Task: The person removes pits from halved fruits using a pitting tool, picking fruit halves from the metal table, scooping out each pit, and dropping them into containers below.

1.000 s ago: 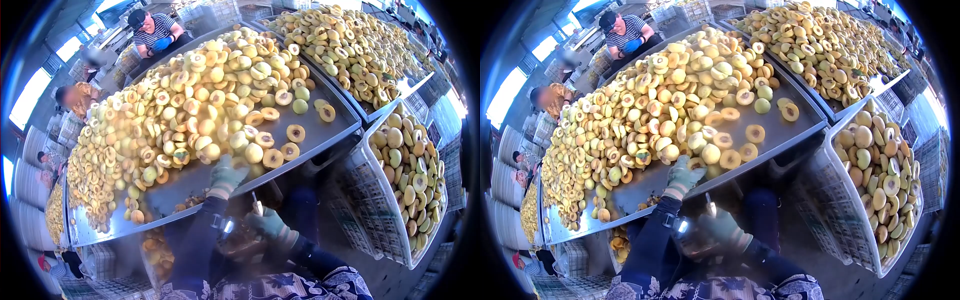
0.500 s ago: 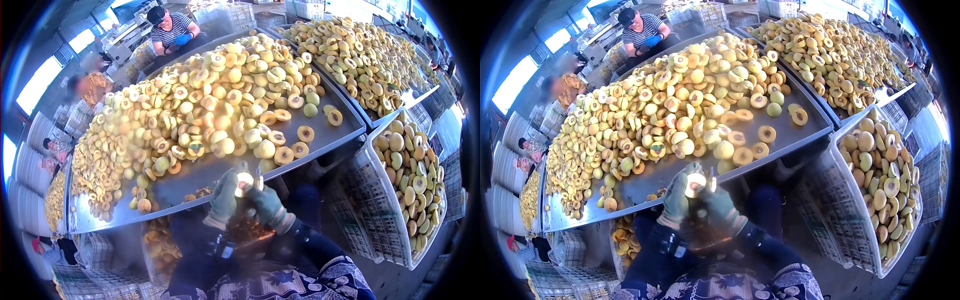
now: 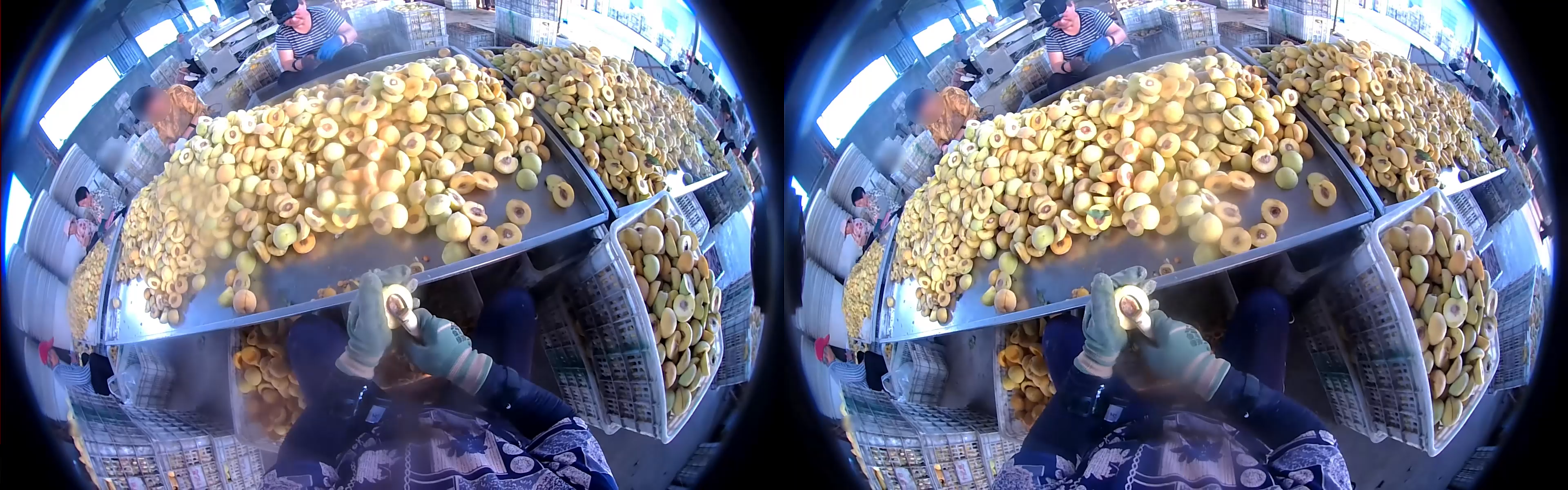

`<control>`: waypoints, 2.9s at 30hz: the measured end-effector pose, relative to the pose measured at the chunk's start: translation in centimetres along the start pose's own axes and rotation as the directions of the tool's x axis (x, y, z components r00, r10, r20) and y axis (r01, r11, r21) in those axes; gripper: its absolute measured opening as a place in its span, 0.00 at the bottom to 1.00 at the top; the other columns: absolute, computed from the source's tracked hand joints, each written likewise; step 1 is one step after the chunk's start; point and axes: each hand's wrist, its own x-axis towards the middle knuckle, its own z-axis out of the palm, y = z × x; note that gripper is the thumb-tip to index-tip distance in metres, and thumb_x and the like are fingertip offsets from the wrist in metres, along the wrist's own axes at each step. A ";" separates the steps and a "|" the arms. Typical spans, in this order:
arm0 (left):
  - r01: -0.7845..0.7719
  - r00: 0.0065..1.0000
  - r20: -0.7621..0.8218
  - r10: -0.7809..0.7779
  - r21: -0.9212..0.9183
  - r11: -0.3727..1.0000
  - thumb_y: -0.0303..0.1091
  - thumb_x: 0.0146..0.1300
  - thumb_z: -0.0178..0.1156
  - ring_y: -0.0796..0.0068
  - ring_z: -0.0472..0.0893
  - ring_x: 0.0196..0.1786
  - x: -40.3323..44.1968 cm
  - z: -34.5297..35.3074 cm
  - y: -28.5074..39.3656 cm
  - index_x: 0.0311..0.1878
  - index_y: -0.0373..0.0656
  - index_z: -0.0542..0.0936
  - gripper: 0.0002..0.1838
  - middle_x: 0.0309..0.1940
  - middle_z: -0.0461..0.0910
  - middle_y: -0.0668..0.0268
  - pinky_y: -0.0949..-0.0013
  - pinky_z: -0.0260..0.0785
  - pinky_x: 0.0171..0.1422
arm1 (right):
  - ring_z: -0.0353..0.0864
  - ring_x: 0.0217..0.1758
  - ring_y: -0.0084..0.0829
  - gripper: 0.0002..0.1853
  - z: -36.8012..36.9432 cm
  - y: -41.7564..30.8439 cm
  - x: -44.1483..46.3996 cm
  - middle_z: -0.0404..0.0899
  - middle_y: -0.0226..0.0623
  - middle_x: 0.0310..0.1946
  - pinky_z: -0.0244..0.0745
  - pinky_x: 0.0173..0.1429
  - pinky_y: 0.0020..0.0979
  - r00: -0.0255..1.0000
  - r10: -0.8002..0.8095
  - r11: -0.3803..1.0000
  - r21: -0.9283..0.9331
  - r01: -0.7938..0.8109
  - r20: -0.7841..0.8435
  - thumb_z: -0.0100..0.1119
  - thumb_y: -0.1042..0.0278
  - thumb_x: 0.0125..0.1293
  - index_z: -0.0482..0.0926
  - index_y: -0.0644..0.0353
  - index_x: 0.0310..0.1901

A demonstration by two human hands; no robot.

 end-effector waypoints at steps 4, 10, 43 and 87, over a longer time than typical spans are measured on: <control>-0.110 0.993 0.061 0.099 0.218 0.970 0.48 0.75 0.39 0.62 0.82 0.46 0.1 -0.6 -0.1 0.49 0.30 0.75 0.27 0.46 0.78 0.54 0.66 0.78 0.49 | 0.81 0.37 0.53 0.21 -0.8 0.4 -0.2 0.80 0.49 0.32 0.75 0.43 0.42 0.995 -0.037 0.993 -0.110 0.046 0.088 0.62 0.61 0.56 0.73 0.58 0.51; 0.286 0.948 0.077 -0.309 0.223 0.932 0.52 0.73 0.44 0.63 0.82 0.43 0.9 -0.8 1.1 0.49 0.28 0.74 0.29 0.46 0.78 0.53 0.66 0.78 0.48 | 0.81 0.47 0.43 0.18 -2.8 0.9 1.1 0.81 0.46 0.42 0.72 0.52 0.38 0.910 0.136 0.990 -0.080 -0.114 0.391 0.53 0.56 0.67 0.75 0.58 0.52; 0.436 0.900 0.022 -0.435 -0.060 0.898 0.50 0.72 0.45 0.64 0.82 0.42 -1.4 -3.1 0.6 0.53 0.32 0.73 0.26 0.45 0.79 0.55 0.67 0.79 0.38 | 0.68 0.20 0.15 0.11 -1.8 -2.1 0.2 0.71 0.26 0.21 0.60 0.20 0.14 0.611 0.087 0.490 0.500 -0.714 0.787 0.58 0.65 0.65 0.76 0.66 0.42; 0.157 0.935 -0.125 0.333 0.985 -0.073 0.51 0.54 0.62 0.54 0.72 0.61 7.0 -21.8 9.4 0.63 0.46 0.71 0.34 0.60 0.71 0.50 0.57 0.66 0.62 | 0.70 0.20 0.19 0.11 6.0 6.0 5.8 0.76 0.28 0.26 0.67 0.23 0.22 0.652 0.354 0.129 0.655 -0.744 0.671 0.60 0.64 0.64 0.78 0.61 0.43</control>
